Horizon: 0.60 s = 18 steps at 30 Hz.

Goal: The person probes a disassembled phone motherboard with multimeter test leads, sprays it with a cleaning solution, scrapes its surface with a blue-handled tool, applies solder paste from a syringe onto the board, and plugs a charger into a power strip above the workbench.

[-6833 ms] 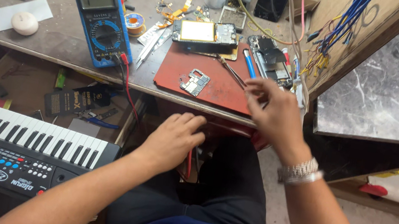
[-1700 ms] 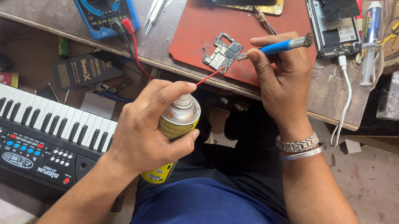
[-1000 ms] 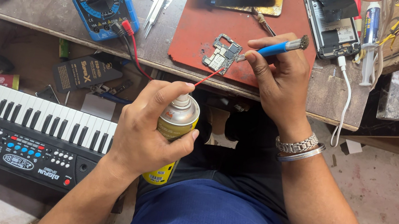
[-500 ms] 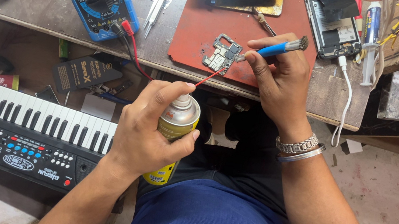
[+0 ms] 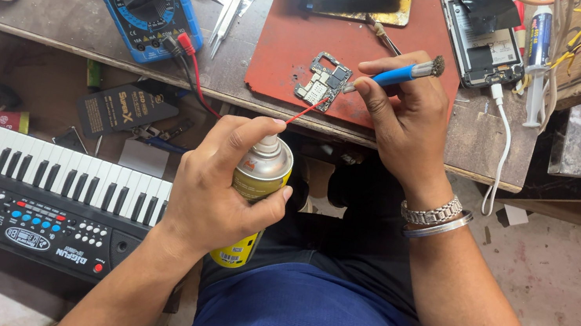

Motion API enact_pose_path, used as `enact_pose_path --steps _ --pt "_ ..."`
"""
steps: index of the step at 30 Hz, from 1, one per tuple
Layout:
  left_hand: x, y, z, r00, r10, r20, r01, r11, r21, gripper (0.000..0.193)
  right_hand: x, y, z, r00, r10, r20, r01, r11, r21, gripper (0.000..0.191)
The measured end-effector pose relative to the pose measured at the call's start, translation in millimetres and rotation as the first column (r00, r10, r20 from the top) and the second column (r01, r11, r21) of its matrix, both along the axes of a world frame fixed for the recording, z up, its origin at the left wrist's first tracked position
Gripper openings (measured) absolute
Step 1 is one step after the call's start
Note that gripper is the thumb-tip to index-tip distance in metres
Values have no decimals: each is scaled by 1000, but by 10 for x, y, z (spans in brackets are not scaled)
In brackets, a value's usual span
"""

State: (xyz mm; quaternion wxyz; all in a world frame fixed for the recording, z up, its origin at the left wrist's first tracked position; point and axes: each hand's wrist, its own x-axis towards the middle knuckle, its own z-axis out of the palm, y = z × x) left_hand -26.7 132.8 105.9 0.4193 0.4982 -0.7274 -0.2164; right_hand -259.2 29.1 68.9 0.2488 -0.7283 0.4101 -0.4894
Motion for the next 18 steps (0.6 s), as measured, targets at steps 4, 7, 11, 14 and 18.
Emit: enact_pose_path --steps 4,7,11,14,18 --pt "1 3 3 1000 -3 -6 3 1000 -8 67 5 3 -1 1000 -3 -9 3 1000 -4 16" --pt "-2 -2 13 1000 -6 -5 6 1000 -13 68 9 6 3 1000 -2 -8 2 1000 0 16" --pt "-5 -10 34 1000 -6 17 6 1000 -30 67 14 11 17 1000 1 -1 -1 1000 9 16" --pt "-8 -18 35 1000 -1 18 1 1000 -23 67 20 11 28 1000 -2 -2 2 1000 10 16" --pt "44 43 36 1000 -15 -11 14 997 -72 70 21 12 43 1000 0 2 0 1000 4 15"
